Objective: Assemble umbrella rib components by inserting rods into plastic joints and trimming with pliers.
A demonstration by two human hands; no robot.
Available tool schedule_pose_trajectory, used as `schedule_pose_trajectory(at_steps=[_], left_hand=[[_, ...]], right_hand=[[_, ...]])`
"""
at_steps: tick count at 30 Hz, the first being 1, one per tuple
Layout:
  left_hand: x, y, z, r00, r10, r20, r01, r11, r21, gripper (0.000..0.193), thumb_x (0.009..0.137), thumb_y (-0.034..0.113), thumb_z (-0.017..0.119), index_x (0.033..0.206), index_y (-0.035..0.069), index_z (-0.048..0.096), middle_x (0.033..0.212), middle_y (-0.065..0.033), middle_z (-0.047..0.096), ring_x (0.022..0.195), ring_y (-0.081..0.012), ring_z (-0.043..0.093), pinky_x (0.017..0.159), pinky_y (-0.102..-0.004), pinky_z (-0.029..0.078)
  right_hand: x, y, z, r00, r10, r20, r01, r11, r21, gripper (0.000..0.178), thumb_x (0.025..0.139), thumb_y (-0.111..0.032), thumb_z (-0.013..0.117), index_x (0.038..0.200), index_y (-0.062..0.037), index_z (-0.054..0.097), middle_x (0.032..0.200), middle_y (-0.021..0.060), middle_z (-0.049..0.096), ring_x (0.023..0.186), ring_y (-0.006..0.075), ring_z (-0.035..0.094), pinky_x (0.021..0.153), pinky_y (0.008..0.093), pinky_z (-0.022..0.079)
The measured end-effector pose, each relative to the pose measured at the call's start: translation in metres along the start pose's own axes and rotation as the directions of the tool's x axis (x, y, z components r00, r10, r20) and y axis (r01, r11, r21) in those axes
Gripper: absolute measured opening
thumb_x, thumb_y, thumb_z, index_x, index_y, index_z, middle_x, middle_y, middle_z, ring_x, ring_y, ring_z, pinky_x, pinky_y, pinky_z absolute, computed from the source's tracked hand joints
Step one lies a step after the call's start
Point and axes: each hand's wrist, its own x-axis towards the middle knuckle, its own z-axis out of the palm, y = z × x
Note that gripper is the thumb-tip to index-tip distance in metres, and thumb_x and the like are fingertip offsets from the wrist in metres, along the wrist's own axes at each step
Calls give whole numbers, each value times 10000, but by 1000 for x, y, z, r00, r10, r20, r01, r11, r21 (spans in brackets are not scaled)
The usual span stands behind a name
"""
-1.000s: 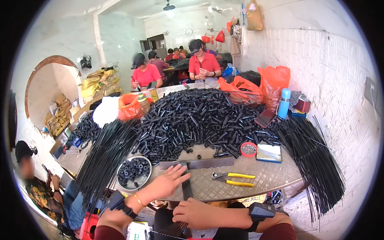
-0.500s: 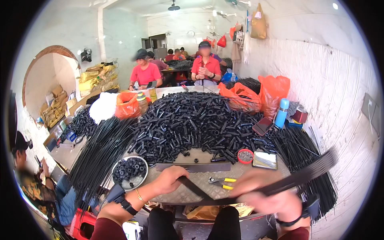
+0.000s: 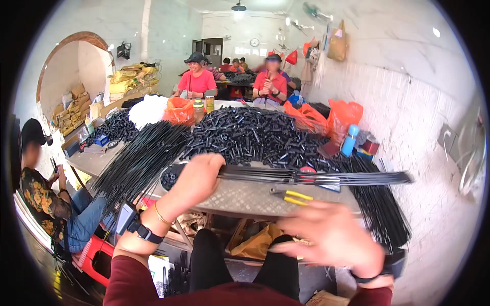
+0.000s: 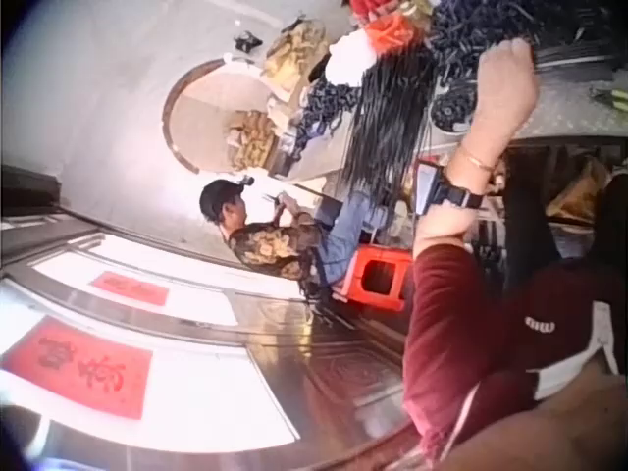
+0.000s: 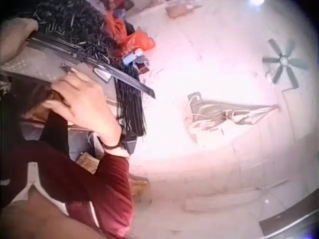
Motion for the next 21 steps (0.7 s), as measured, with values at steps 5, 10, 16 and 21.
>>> schedule_pose_trajectory(at_steps=[5,10,16,21], left_hand=[[-6,45,-60,975,171,142,-212,908,362,68,719,50,525,781,54,496,730,-98,533,746,-288,545,777,-397,453],[-33,90,-112,864,483,145,-504,816,285,311,720,170,595,969,-16,594,947,-152,585,1010,-329,555,971,-463,409],[-85,49,-28,974,-3,225,115,865,-488,413,819,397,631,999,30,577,935,-109,617,753,-177,600,682,-294,478],[-106,92,56,786,-183,591,589,-68,-805,380,932,355,480,1062,0,515,925,-96,599,825,-151,557,765,-287,460]], right_hand=[[77,-19,87,972,215,-96,-233,936,-263,298,790,-186,589,997,14,511,827,122,622,756,324,619,684,408,491],[70,-11,111,964,190,-187,-148,965,215,149,843,-139,510,917,-11,498,813,145,610,721,310,615,621,424,474],[29,15,193,980,153,128,-170,309,936,242,947,-272,482,1003,-51,563,853,47,631,835,160,605,783,298,460],[-28,-4,286,941,322,-99,2,288,958,313,929,-299,531,1109,-44,549,940,68,611,922,138,560,856,305,428]])
